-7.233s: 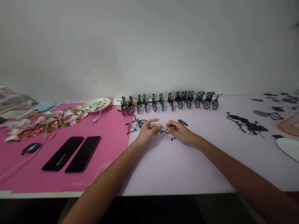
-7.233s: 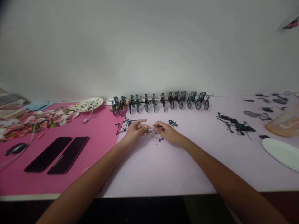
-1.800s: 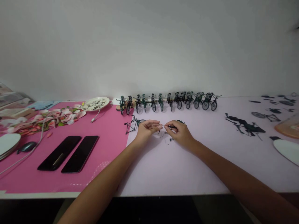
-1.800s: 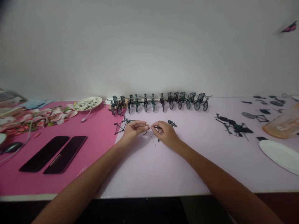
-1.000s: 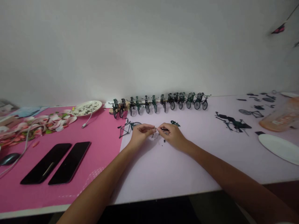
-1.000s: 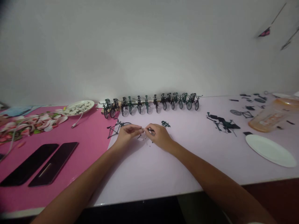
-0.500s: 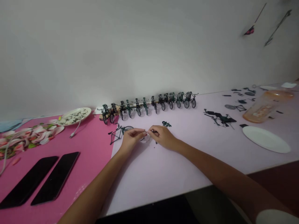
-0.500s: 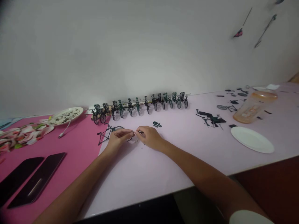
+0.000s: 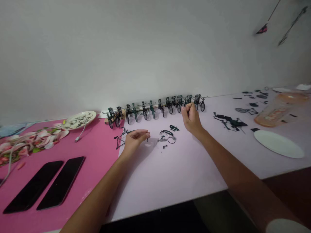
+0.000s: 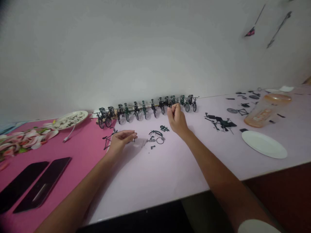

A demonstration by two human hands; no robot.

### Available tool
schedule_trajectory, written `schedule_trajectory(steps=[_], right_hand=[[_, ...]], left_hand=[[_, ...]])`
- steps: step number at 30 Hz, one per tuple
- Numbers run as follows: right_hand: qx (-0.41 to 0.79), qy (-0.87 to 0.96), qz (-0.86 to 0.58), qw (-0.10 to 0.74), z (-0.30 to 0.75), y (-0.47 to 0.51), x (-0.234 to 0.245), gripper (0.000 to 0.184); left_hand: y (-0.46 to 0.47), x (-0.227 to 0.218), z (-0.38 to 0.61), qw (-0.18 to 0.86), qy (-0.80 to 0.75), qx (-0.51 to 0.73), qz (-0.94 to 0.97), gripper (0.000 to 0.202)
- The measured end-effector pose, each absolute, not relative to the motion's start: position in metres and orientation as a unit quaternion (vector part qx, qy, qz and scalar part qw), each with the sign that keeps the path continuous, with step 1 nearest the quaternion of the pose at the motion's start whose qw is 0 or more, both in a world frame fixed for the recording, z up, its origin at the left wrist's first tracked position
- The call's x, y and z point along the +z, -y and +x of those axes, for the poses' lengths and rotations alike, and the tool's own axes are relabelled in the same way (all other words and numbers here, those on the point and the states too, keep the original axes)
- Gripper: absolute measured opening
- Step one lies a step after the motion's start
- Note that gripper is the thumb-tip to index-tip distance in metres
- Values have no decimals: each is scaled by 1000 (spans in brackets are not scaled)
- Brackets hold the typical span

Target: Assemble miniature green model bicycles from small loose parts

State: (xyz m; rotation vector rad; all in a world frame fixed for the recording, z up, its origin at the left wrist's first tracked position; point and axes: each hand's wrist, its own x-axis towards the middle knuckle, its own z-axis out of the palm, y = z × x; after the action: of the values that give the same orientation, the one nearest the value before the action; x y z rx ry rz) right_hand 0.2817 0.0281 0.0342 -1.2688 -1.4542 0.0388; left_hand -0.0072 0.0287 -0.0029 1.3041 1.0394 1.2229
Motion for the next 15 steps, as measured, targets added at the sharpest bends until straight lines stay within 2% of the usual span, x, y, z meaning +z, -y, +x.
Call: schedule_trajectory(steps=[3,7,9,15], right_hand=[[72,656,-564,497,282,-29,32,29],[200,741,-567,297,273,-23,20,28],[198,763,-568,235,269,-21,13,25],[136,758,-605,200,264,-19,2,10]], left_hand=[[-29,-2,-7,513,-433,501,546,48],[-29,-2,-5,529,-430,496,538,49],[-29,-2,-4,534,-429,490,539,48],[-29,-4,-4,535,-420,482,552,44]])
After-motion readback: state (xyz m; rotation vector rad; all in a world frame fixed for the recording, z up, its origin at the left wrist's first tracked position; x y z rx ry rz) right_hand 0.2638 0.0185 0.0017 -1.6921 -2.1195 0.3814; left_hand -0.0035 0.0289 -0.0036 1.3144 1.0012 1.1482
